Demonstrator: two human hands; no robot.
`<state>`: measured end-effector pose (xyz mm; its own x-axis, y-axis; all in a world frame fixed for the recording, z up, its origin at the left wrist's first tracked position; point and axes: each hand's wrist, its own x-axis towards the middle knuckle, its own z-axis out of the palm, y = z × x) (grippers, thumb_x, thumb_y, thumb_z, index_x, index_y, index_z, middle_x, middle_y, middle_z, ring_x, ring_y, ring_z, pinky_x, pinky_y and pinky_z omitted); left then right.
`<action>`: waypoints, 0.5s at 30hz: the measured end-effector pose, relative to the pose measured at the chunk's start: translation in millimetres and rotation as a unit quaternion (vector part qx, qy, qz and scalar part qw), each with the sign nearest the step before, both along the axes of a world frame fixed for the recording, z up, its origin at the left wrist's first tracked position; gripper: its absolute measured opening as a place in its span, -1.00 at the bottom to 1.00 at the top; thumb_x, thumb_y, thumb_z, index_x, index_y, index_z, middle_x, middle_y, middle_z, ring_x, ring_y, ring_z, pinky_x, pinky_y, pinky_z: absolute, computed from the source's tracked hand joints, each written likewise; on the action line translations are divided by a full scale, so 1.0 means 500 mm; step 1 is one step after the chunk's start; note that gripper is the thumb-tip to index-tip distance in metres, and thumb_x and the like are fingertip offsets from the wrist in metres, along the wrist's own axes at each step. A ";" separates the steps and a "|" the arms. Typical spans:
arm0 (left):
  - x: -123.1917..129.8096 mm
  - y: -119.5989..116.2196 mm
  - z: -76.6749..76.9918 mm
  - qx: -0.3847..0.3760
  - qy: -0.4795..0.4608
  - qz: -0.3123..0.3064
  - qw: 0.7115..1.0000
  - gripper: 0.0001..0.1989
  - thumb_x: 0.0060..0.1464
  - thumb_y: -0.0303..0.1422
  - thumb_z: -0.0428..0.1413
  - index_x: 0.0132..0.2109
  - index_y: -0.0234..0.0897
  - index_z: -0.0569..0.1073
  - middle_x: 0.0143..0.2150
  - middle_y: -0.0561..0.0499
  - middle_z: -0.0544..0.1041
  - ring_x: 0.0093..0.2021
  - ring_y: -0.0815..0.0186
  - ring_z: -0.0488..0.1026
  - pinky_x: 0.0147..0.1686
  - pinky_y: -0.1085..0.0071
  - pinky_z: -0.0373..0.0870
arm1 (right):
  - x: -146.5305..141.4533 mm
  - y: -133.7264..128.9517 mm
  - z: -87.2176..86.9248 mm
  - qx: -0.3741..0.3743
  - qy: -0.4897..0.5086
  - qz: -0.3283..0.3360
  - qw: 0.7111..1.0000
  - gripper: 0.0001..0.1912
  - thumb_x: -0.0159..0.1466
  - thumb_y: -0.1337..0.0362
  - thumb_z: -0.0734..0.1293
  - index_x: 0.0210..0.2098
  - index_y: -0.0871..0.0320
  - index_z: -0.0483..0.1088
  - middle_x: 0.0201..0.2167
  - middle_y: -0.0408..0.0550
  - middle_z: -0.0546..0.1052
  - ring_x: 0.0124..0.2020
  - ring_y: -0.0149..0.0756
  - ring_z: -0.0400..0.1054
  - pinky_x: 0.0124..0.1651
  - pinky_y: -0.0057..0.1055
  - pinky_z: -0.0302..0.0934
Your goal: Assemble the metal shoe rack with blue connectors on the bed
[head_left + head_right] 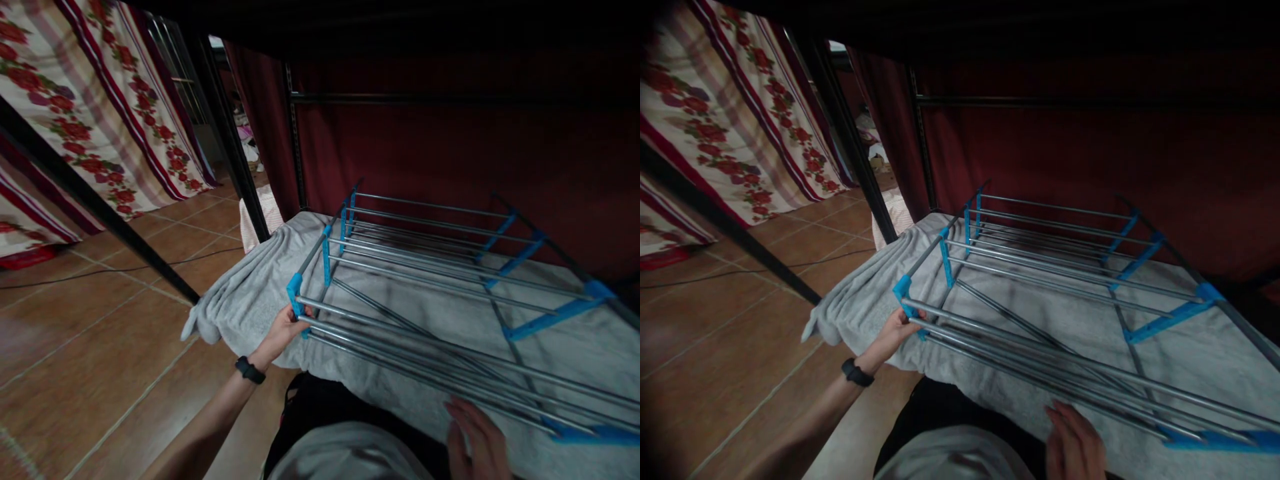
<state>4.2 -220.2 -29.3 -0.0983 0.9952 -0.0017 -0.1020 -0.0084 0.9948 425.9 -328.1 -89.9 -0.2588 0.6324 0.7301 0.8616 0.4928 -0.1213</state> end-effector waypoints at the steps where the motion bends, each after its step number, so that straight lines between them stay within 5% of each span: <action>1: 0.001 0.000 0.001 -0.004 -0.002 0.008 1.000 -0.56 -0.20 -0.16 0.51 -0.29 -0.28 0.52 -0.34 0.05 0.52 -0.30 0.29 0.43 -0.22 0.37 0.38 | -0.046 0.015 0.023 0.004 -0.036 0.026 0.999 -0.57 0.39 0.36 0.26 0.23 0.01 0.31 0.07 0.11 0.52 0.03 0.01 0.47 0.01 -0.01 0.41; 6: 0.004 0.000 0.004 -0.002 0.002 0.015 1.000 -0.58 -0.18 -0.17 0.50 -0.27 -0.27 0.53 -0.33 0.04 0.54 -0.29 0.26 0.44 -0.21 0.36 0.39 | -0.241 0.114 0.140 -0.075 -0.146 0.075 0.984 -0.47 0.41 0.50 0.18 0.33 0.16 0.30 0.26 0.11 0.47 0.27 -0.05 0.36 0.37 0.00 0.20; 12: -0.003 0.002 0.025 0.028 0.023 -0.007 0.999 -0.48 -0.14 -0.08 0.50 -0.11 -0.27 0.56 -0.19 -0.03 0.58 -0.17 0.21 0.49 -0.11 0.33 0.43 | -0.349 0.198 0.217 -0.234 -0.223 0.131 0.937 -0.37 0.41 0.52 0.18 0.43 0.08 0.23 0.23 0.07 0.51 0.08 -0.06 0.52 0.08 -0.18 0.44; 15: -0.006 0.008 0.035 0.031 0.029 -0.041 0.998 -0.51 -0.10 -0.08 0.48 -0.14 -0.27 0.55 -0.27 0.02 0.53 -0.26 0.26 0.44 -0.17 0.35 0.41 | -0.399 0.230 0.249 -0.278 -0.190 0.222 0.915 -0.36 0.40 0.53 0.11 0.44 0.13 0.19 0.27 0.08 0.48 0.17 -0.10 0.47 0.19 -0.24 0.41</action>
<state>1.0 -216.0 -11.7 -0.0146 0.9978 0.0643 -0.0465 -0.0649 0.9968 226.4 -213.2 34.5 -0.7494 0.6490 0.1312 0.6228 0.7582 -0.1928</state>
